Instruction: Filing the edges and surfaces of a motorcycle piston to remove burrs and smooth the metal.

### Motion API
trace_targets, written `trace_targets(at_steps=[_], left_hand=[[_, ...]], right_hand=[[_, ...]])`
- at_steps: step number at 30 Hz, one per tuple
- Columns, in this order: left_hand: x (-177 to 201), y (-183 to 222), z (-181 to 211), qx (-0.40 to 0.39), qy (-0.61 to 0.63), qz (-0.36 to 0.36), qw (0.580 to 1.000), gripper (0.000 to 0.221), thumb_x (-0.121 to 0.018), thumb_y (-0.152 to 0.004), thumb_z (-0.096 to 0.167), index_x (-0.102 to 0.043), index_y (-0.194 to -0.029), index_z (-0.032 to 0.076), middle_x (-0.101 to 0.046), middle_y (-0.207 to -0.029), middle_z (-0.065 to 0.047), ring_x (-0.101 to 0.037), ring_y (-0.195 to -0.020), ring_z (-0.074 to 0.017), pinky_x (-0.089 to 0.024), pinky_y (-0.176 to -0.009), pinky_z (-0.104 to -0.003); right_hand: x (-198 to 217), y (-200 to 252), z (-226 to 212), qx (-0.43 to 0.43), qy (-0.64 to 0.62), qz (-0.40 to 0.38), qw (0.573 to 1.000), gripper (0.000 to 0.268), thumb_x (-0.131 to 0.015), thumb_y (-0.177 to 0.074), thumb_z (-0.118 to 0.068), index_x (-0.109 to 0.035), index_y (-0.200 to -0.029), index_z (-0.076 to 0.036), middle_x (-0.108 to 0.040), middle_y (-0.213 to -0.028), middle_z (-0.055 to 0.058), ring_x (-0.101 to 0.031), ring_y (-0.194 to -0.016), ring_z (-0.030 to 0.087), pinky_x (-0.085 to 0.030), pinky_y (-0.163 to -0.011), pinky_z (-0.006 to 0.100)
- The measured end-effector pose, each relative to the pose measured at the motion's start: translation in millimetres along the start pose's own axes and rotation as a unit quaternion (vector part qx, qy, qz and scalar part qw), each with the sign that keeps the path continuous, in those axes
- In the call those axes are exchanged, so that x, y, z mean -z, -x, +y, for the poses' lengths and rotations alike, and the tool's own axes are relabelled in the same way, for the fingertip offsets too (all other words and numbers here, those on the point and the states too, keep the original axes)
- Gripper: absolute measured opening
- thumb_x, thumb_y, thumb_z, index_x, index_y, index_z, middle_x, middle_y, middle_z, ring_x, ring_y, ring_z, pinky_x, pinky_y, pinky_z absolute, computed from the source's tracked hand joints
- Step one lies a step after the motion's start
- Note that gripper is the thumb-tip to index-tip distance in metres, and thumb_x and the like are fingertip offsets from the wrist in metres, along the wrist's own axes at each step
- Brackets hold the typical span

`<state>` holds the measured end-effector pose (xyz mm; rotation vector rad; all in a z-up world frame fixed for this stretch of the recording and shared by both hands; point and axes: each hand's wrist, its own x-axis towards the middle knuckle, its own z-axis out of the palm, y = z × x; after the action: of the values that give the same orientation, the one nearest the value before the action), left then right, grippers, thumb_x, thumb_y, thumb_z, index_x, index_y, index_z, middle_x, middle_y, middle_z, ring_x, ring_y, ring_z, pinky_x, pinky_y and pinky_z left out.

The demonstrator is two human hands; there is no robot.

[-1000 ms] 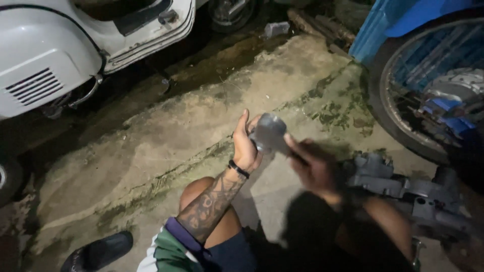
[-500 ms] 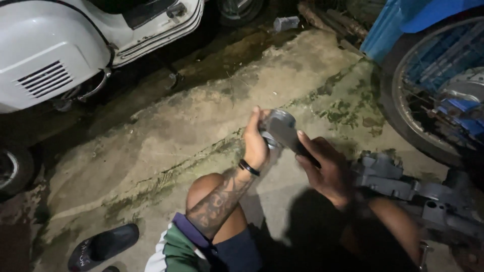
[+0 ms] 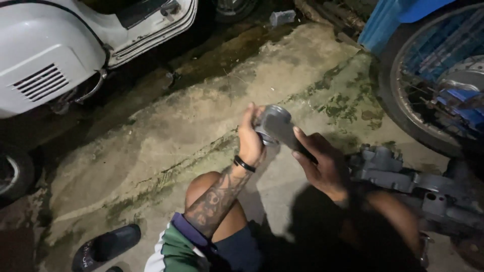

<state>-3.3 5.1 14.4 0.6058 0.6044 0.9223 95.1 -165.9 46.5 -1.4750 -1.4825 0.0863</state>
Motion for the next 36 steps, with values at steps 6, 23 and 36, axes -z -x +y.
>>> trace_targets(at_steps=[6, 23, 36], left_hand=[[-13, 12, 11, -0.010, -0.012, 0.021, 1.000, 0.032, -0.058, -0.097, 0.037, -0.073, -0.094, 0.008, -0.070, -0.087, -0.006, -0.064, -0.080, -0.0170, -0.054, -0.081, -0.032], [-19, 24, 3, -0.076, -0.135, -0.067, 0.986, 0.032, -0.057, -0.095, 0.031, -0.072, -0.104, 0.004, -0.066, -0.106, -0.011, -0.057, -0.104, -0.0214, -0.043, -0.099, -0.036], [-23, 24, 55, -0.162, 0.003, -0.214, 0.963, 0.054, -0.059, -0.093, 0.032, -0.054, -0.135, -0.002, -0.061, -0.115, -0.021, -0.068, -0.097, -0.0277, -0.062, -0.076, -0.039]], right_hand=[[5, -2, 12, 0.058, 0.089, 0.043, 0.993, 0.050, -0.067, -0.099, -0.026, -0.064, -0.145, -0.008, -0.066, -0.089, 0.013, -0.066, -0.072, 0.031, -0.050, -0.052, 0.038], [16, 4, 23, 0.029, 0.097, 0.061, 0.993, 0.051, -0.063, -0.100, -0.029, -0.063, -0.147, -0.009, -0.068, -0.094, 0.014, -0.069, -0.083, 0.036, -0.054, -0.065, 0.044], [11, 15, 82, -0.218, -0.161, 0.130, 0.954, 0.068, -0.051, -0.102, -0.041, -0.043, -0.158, -0.004, -0.059, -0.114, 0.007, -0.059, -0.098, 0.015, -0.047, -0.072, 0.028]])
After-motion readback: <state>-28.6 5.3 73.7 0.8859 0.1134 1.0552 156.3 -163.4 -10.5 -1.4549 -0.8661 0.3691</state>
